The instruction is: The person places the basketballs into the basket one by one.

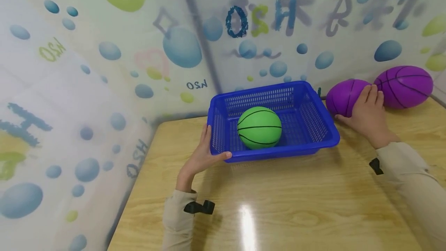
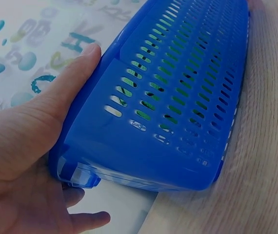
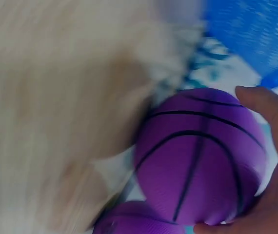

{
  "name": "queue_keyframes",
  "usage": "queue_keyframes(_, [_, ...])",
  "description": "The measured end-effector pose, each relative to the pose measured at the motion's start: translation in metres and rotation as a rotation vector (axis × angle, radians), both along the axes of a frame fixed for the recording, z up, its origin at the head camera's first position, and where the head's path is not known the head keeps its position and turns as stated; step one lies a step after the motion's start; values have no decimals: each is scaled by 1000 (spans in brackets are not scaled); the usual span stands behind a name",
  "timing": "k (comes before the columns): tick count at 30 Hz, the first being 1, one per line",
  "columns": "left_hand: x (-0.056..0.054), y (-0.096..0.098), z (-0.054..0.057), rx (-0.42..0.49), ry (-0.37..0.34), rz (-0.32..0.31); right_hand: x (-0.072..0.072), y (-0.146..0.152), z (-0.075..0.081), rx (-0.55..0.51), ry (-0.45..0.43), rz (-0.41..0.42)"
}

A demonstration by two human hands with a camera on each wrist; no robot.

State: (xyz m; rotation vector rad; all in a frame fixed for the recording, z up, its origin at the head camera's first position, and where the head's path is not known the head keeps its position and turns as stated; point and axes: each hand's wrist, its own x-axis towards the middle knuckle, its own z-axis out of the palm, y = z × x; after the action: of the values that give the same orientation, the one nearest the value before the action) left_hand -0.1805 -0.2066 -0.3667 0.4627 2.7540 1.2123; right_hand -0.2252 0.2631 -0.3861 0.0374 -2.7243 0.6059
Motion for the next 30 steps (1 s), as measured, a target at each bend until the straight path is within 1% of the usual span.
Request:
queue_keyframes(1, [0, 0, 0, 1, 2, 1, -2, 1, -2, 22, -21, -21])
queue_keyframes(3, [-1, 0, 1, 0, 5, 1, -5, 2, -6, 51, -34, -60])
queue_keyframes(8, [-3, 0, 0, -13, 1, 4, -7, 3, -8, 73, 7, -120])
queue_keyframes(13, [-4, 1, 0, -11, 0, 8, -8, 3, -7, 50, -17, -124])
queue_keyframes(16, [-3, 1, -1, -2, -2, 8, -7, 4, -9, 43, -17, -130])
queue_keyframes(18, [-3, 2, -1, 2, -4, 6, -7, 3, -12, 39, 30, -147])
queue_keyframes(20, [-2, 1, 0, 4, -12, 8, -6, 3, -15, 32, 100, -173])
queue_keyframes(23, [-1, 0, 0, 3, -16, 10, -6, 2, -20, -4, 203, -201])
queue_keyframes(24, [-1, -1, 1, 1, -14, 12, -6, 2, -21, -25, 222, -202])
queue_keyframes(25, [-1, -1, 1, 2, -10, 12, -6, 3, -21, -45, 230, -201])
queue_keyframes(27, [-1, -1, 1, 6, 4, 4, -6, 6, -19, -86, 216, -195])
queue_keyframes(30, [-2, 0, 1, 17, 7, -10, -4, 10, -16, -119, 167, -185])
